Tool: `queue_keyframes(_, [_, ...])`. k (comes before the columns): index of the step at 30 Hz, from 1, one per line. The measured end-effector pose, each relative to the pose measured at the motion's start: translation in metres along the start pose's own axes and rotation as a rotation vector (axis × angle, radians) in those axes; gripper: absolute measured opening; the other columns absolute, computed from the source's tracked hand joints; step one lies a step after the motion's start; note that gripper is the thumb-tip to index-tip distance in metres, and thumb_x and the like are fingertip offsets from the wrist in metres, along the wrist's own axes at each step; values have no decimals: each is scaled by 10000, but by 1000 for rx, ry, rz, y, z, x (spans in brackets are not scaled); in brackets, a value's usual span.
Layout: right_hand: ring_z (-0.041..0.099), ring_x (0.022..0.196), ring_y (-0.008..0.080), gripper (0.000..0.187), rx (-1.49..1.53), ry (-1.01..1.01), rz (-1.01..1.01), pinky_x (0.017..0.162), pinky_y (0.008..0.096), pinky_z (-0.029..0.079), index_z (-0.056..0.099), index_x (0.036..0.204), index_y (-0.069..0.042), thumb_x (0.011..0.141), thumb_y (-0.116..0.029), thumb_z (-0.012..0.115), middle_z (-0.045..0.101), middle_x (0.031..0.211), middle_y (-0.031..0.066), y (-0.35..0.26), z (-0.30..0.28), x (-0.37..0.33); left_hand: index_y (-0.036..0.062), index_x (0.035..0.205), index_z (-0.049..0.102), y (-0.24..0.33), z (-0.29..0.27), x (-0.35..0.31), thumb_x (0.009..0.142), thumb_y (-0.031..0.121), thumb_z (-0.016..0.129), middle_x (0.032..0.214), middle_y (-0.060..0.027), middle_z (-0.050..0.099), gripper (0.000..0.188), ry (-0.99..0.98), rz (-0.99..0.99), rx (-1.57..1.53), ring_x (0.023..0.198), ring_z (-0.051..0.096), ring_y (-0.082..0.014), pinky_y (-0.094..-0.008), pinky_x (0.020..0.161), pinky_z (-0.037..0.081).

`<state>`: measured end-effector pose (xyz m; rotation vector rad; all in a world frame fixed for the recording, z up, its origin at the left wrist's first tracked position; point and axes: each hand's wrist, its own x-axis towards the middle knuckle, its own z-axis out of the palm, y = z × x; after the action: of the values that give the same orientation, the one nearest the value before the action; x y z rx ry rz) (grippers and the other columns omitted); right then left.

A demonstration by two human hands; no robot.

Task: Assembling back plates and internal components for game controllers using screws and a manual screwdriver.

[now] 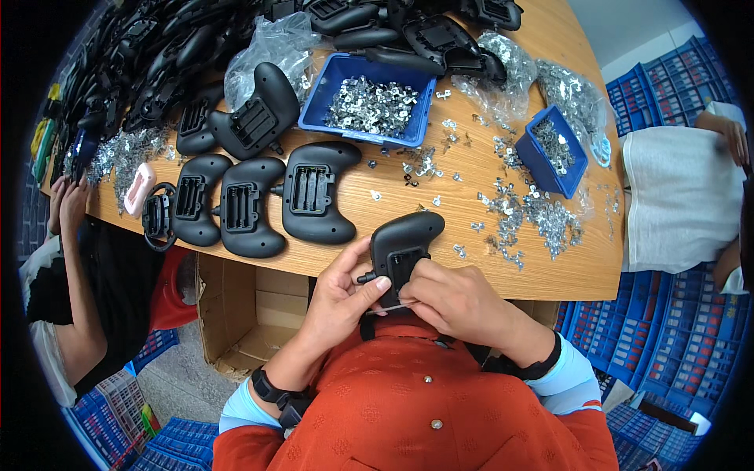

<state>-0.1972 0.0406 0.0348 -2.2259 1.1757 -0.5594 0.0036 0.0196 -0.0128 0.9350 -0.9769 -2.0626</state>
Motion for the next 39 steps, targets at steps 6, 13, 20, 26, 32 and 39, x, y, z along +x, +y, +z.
queue_keyframes(6, [600, 635, 272, 130, 75, 16, 58, 527, 385, 484, 584, 870, -79, 796, -120, 683, 517, 808, 72, 1, 1, 1, 25, 1429, 307, -1, 0, 0, 925, 44, 579, 1087, -78, 639, 573, -2, 14, 4, 867, 623, -93, -213, 601, 533])
queue_keyframes(13, [607, 651, 264, 106, 99, 72, 151, 560, 375, 490, 615, 858, -71, 787, -94, 690, 544, 801, 76, -1, 6, -1, 15, 1420, 313, -1, 1, 1, 925, 45, 583, 1071, -79, 638, 565, 10, 20, -1, 857, 620, -92, -217, 599, 538])
queue_keyframes(20, [576, 642, 191, 68, 156, 581, 403, 573, 304, 447, 643, 860, -7, 801, -25, 671, 562, 763, 82, 21, -18, -19, 3, 1424, 301, -3, 1, 2, 923, 26, 575, 1086, -98, 630, 571, 9, 27, -20, 843, 628, -106, -221, 591, 550])
queue_keyframes(26, [605, 661, 210, 142, -20, 460, 446, 575, 317, 473, 656, 914, -25, 784, -55, 705, 573, 781, 87, 28, -7, -43, -20, 1427, 286, 0, 2, 2, 917, 7, 569, 1108, -127, 630, 584, 36, 17, -10, 838, 644, -120, -224, 574, 558])
queue_keyframes(32, [620, 674, 242, 142, -119, 491, 427, 581, 336, 494, 644, 901, -46, 784, -82, 715, 575, 797, 79, 34, 1, -37, -18, 1425, 289, 2, 5, 3, 919, 12, 568, 1091, -127, 634, 579, 48, 22, 6, 822, 645, -119, -222, 571, 558])
queue_keyframes(39, [602, 664, 236, 88, -72, 474, 375, 583, 337, 480, 661, 866, -37, 784, -45, 693, 566, 781, 78, 36, 0, -35, -14, 1424, 292, 0, 5, 2, 924, 25, 571, 1072, -119, 635, 574, 57, 12, -10, 809, 641, -116, -220, 573, 556])
